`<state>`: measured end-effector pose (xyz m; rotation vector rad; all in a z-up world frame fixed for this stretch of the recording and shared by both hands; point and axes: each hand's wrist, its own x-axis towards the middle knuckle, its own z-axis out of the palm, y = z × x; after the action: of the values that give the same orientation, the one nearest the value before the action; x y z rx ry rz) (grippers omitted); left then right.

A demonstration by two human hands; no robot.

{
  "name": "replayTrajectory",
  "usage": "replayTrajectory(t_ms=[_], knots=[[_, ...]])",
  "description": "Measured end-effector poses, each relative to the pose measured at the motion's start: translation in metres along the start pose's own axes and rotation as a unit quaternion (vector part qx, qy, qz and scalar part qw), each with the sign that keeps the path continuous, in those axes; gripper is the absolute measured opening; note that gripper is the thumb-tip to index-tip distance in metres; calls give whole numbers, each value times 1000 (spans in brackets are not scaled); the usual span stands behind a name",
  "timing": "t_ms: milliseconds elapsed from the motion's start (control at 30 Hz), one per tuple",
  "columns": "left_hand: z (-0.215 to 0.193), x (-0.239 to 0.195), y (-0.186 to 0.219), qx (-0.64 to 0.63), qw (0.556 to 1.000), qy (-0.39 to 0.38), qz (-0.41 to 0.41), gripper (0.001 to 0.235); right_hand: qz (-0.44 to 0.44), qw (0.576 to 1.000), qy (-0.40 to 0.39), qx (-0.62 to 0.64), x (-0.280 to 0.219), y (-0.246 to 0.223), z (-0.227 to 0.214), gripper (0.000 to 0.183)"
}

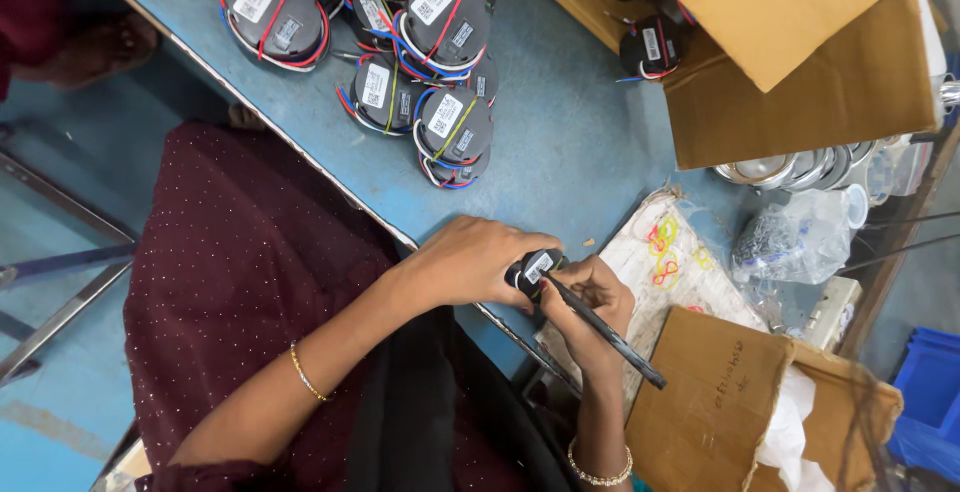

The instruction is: The person picks up small cylindrical electronic components from a cardboard box and marks their labels with a pen. She then places the marked components on the table, repeating the process for several units.

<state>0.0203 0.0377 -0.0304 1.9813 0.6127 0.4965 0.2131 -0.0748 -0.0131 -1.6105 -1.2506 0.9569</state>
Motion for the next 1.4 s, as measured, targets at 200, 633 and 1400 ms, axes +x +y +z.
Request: replayTrajectory(t_ms=[200,633,1400], knots=[[3,0,-4,1,1000,18,13,65,20,1000,0,1,0,2,2,11],[4,-1,-4,0,1000,15,5,53,17,1000,14,-16,-2,3,4,13],[6,-2,-5,-6,1000,25,11,58,1,998,59,-29,-3,5,9,16]])
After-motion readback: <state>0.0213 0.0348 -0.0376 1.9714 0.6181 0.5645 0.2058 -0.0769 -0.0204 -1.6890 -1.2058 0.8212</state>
